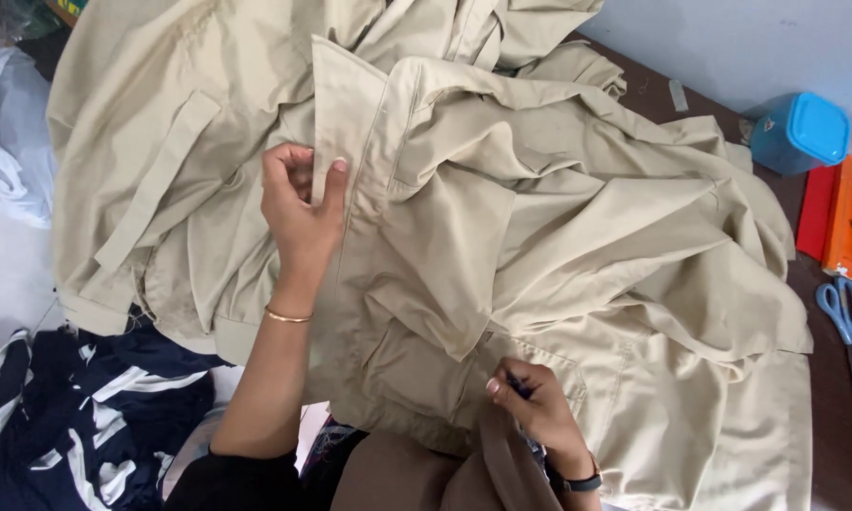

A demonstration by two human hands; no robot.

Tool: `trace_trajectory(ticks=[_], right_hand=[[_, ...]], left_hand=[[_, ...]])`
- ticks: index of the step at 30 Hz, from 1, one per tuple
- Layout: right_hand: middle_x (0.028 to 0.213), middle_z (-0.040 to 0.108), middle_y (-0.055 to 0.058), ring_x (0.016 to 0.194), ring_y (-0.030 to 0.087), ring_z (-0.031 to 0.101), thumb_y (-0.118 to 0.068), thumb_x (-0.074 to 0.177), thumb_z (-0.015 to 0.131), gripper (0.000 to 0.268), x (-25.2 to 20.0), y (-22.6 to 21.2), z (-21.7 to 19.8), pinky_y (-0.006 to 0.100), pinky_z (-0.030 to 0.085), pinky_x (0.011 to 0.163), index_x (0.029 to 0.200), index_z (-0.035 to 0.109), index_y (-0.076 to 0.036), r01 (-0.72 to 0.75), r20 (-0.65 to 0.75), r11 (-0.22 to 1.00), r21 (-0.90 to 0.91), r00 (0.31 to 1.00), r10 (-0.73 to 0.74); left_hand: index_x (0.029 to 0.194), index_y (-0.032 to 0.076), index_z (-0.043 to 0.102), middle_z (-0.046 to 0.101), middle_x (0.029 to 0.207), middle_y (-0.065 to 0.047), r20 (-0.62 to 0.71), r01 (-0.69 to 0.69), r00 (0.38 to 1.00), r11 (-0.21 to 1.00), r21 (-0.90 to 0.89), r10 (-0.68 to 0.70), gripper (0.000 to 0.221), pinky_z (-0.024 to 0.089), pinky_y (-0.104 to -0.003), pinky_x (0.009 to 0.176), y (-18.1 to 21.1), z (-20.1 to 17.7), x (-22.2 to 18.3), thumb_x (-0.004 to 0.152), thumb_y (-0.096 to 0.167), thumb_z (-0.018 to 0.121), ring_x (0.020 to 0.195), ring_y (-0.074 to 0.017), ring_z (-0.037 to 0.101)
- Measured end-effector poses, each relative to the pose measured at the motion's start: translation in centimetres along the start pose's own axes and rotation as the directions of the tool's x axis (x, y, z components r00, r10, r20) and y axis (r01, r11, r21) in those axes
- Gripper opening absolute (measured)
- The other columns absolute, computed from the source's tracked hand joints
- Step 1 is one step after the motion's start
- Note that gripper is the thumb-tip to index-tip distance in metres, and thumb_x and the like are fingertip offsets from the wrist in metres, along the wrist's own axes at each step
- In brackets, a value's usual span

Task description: Trimming loose threads from a tan garment using thread snips during a quality control process.

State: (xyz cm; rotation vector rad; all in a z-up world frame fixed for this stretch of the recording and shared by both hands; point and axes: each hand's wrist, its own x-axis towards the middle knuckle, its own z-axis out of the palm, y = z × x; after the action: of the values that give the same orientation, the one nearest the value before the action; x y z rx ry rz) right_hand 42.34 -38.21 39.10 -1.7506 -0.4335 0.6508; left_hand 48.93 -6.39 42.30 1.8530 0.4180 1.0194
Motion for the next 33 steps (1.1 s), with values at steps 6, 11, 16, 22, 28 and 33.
trace_trajectory(ticks=[6, 11, 16, 22, 28, 33], right_hand=[[0.077, 0.068, 0.001, 0.062, 0.005, 0.048, -0.009, 0.082, 0.066, 0.007, 2.0, -4.5, 0.8, 0.018, 0.040, 0.059, 0.083, 0.069, -0.004, 0.051, -0.383, 0.995, -0.083, 0.920, -0.079], [0.058, 0.061, 0.005, 0.049, 0.010, 0.045, -0.008, 0.071, 0.080, 0.019, 6.2, -9.3, 2.4, 0.023, 0.039, 0.050, 0.089, 0.075, -0.008, 0.280, -0.519, 0.907, -0.315, 0.749, -0.412], [0.072, 0.062, 0.009, 0.062, 0.019, 0.059, -0.008, 0.073, 0.079, 0.025, 10.5, -11.3, 4.9, 0.028, 0.048, 0.063, 0.097, 0.071, -0.004, 0.499, -0.494, 0.791, -0.354, 0.618, -0.611], [0.067, 0.058, 0.007, 0.058, 0.018, 0.058, -0.005, 0.077, 0.075, 0.006, 12.6, -10.4, 6.0, 0.028, 0.048, 0.060, 0.082, 0.071, -0.003, 0.524, -0.530, 0.790, -0.319, 0.592, -0.607], [0.069, 0.048, 0.004, 0.058, 0.019, 0.051, 0.001, 0.084, 0.062, 0.011, 12.1, -8.2, 5.4, 0.028, 0.043, 0.061, 0.075, 0.061, -0.005, 0.534, -0.516, 0.804, -0.260, 0.627, -0.583], [0.069, 0.044, 0.005, 0.057, 0.017, 0.045, 0.006, 0.086, 0.053, 0.016, 11.3, -6.7, 5.5, 0.028, 0.038, 0.059, 0.074, 0.056, -0.004, 0.548, -0.515, 0.822, -0.153, 0.666, -0.540]], left_hand=[[0.103, 0.014, 0.046, 0.024, 0.060, 0.008, 0.212, 0.221, 0.957, 0.972, -0.084, -0.199, 0.023, 0.023, -0.019, 0.052, 3.5, -2.0, -0.9, 0.088, 0.020, 0.062, 0.051, -0.0045, 0.019], [0.127, 0.016, 0.040, 0.061, 0.069, -0.002, 0.390, 0.342, 0.897, 0.886, -0.313, -0.209, 0.035, 0.031, -0.015, 0.046, 4.7, -2.6, -4.0, 0.094, 0.014, 0.050, 0.049, -0.0003, 0.036], [0.125, 0.011, 0.042, 0.054, 0.055, -0.001, 0.436, 0.341, 0.882, 0.879, -0.334, -0.177, 0.033, 0.030, -0.016, 0.043, 8.7, -2.6, -5.0, 0.094, 0.014, 0.051, 0.043, -0.0032, 0.036], [0.121, 0.010, 0.044, 0.045, 0.048, 0.001, 0.404, 0.236, 0.909, 0.926, -0.296, -0.102, 0.026, 0.031, -0.017, 0.042, 6.0, -2.2, -7.1, 0.095, 0.010, 0.047, 0.043, -0.0031, 0.033], [0.104, 0.010, 0.058, 0.045, 0.044, 0.001, 0.335, 0.123, 0.941, 0.970, -0.209, -0.047, 0.013, 0.034, -0.018, 0.044, 8.9, -2.1, -6.6, 0.094, 0.009, 0.050, 0.041, -0.0059, 0.034], [0.088, 0.010, 0.070, 0.070, 0.068, -0.005, 0.363, 0.089, 0.932, 0.975, -0.204, -0.009, 0.027, 0.053, -0.029, 0.064, 8.8, -2.0, -7.2, 0.092, -0.001, 0.046, 0.062, -0.0205, 0.067]])
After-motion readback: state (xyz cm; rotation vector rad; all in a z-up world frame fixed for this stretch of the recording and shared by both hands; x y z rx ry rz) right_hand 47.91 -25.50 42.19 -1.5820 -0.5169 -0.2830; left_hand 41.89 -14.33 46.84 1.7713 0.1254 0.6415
